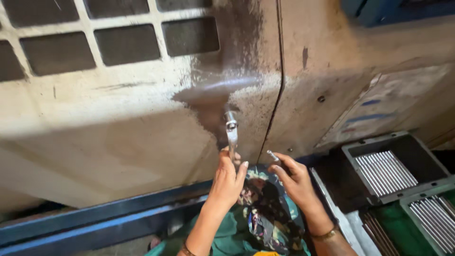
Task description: The person cleans a section of a large metal machine surface using a small metal rod and a cloth. They repeatedly rub the rod against the surface to remove dark residue, then wipe the area with the cloth. The person also opens and closes a side panel of the machine during the process.
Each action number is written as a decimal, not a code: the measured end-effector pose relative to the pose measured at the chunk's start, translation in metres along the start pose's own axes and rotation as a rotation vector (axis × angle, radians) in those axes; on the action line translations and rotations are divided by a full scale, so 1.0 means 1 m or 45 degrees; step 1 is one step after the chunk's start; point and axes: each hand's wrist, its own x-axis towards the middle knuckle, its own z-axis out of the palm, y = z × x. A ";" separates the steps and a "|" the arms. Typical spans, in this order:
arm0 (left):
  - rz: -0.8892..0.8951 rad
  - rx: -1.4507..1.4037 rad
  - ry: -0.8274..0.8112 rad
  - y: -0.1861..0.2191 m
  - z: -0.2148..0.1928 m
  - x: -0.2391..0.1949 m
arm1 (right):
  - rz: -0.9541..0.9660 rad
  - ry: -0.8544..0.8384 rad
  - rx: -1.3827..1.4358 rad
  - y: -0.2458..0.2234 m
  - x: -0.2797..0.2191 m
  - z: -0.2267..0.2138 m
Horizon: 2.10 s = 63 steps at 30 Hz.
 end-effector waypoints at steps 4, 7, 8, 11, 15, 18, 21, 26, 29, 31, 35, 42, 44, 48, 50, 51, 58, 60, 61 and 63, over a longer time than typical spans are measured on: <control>0.228 0.146 0.227 0.009 0.007 -0.020 | 0.091 -0.022 0.387 0.027 -0.018 0.027; 0.360 0.225 0.434 0.029 0.012 -0.043 | -0.095 -0.139 0.482 0.030 -0.022 0.032; 0.424 0.247 0.417 0.035 0.012 -0.048 | -0.200 -0.187 0.471 0.029 -0.020 0.032; 0.492 0.313 0.286 0.050 0.010 -0.057 | -0.379 -0.223 0.487 0.029 -0.014 0.030; 0.503 0.329 0.261 0.063 0.013 -0.051 | -0.306 -0.233 0.452 0.034 -0.015 0.030; 0.515 0.303 0.236 0.066 0.016 -0.048 | -0.280 -0.226 0.494 0.048 -0.022 0.029; 0.558 0.263 0.205 0.067 0.019 -0.044 | -0.197 -0.210 0.443 0.062 -0.030 0.023; 0.567 0.237 0.170 0.071 0.027 -0.039 | -0.340 -0.230 0.437 0.071 -0.036 0.010; 0.534 0.168 0.128 0.072 0.032 -0.035 | -0.285 -0.213 0.388 0.068 -0.038 0.003; 0.488 0.115 0.091 0.071 0.036 -0.034 | -0.211 -0.213 0.431 0.066 -0.038 -0.001; 0.395 -0.011 0.019 0.069 0.044 -0.028 | -0.188 -0.207 0.378 0.063 -0.036 -0.007; 0.384 -0.056 -0.030 0.067 0.056 -0.024 | -0.256 -0.163 0.196 0.063 -0.031 -0.022; 0.372 -0.047 -0.055 0.069 0.061 -0.023 | -0.302 -0.178 0.228 0.063 -0.030 -0.034; 0.420 -0.079 -0.183 0.071 0.078 -0.015 | -0.127 -0.077 0.066 0.069 -0.032 -0.062; 0.450 -0.081 -0.259 0.072 0.092 -0.011 | -0.027 -0.049 -0.009 0.072 -0.038 -0.081; 0.468 -0.080 -0.290 0.072 0.099 -0.007 | -0.011 -0.016 -0.061 0.073 -0.040 -0.091; 0.603 -0.111 -0.565 0.079 0.165 0.011 | -0.006 0.143 -0.395 0.070 -0.050 -0.174; 0.633 -0.060 -0.633 0.076 0.183 0.016 | 0.092 0.220 -0.533 0.077 -0.049 -0.201; 0.652 -0.052 -0.655 0.073 0.189 0.016 | 0.199 0.261 -0.531 0.084 -0.046 -0.216; 0.687 -0.035 -0.699 0.065 0.202 0.015 | 0.388 0.306 -0.541 0.103 -0.038 -0.249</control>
